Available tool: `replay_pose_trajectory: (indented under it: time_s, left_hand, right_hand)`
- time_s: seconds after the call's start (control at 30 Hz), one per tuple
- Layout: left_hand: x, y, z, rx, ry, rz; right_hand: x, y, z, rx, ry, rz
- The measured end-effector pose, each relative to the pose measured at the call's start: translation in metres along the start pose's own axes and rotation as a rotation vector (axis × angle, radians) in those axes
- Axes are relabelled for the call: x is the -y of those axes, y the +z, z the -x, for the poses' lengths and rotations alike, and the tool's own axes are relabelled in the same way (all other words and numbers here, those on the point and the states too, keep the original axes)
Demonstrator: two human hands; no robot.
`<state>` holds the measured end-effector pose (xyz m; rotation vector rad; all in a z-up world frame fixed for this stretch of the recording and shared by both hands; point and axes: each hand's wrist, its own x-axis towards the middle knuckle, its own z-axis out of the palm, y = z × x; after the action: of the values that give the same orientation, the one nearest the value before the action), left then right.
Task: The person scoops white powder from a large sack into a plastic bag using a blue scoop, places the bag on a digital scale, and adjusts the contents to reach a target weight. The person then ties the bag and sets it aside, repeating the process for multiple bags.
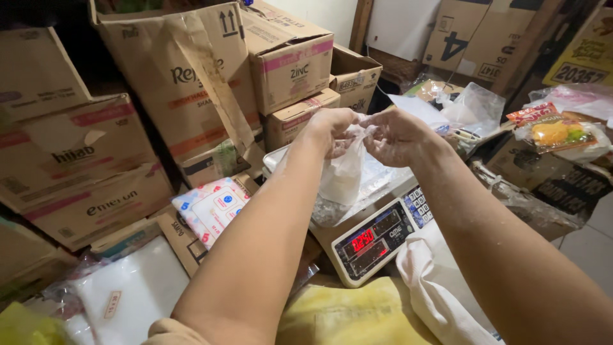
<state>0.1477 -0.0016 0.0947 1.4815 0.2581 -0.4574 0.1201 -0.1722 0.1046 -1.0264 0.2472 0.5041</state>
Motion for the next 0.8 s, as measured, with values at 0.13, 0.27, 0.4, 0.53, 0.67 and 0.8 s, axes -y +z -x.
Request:
replay_pose_trajectory:
  time_s: [0.13, 0.27, 0.4, 0.53, 0.67, 0.8]
  left_hand:
    - [0.001, -0.013, -0.017, 0.186, -0.070, 0.075]
    - [-0.007, -0.023, -0.001, -0.012, 0.093, -0.037]
    - [-0.033, -0.029, 0.041, -0.400, 0.362, -0.453]
    - [-0.051, -0.025, 0.075, -0.624, 0.507, -0.775]
    - [-0.054, -0.021, 0.097, -0.632, 0.539, -0.832]
    - [-0.047, -0.028, 0.112, -0.435, 0.311, -0.777]
  right_hand:
    - [-0.004, -0.004, -0.005, -0.028, 0.008, -0.075]
    - [0.006, 0.002, -0.003, -0.117, -0.081, 0.032]
    - [0.013, 0.022, 0.019, -0.282, -0.361, 0.411]
    - [0.023, 0.050, 0.041, -0.359, -0.506, 0.626]
    - [0.021, 0.060, 0.048, -0.398, -0.585, 0.785]
    - [0.009, 0.047, 0.048, -0.298, -0.658, 0.644]
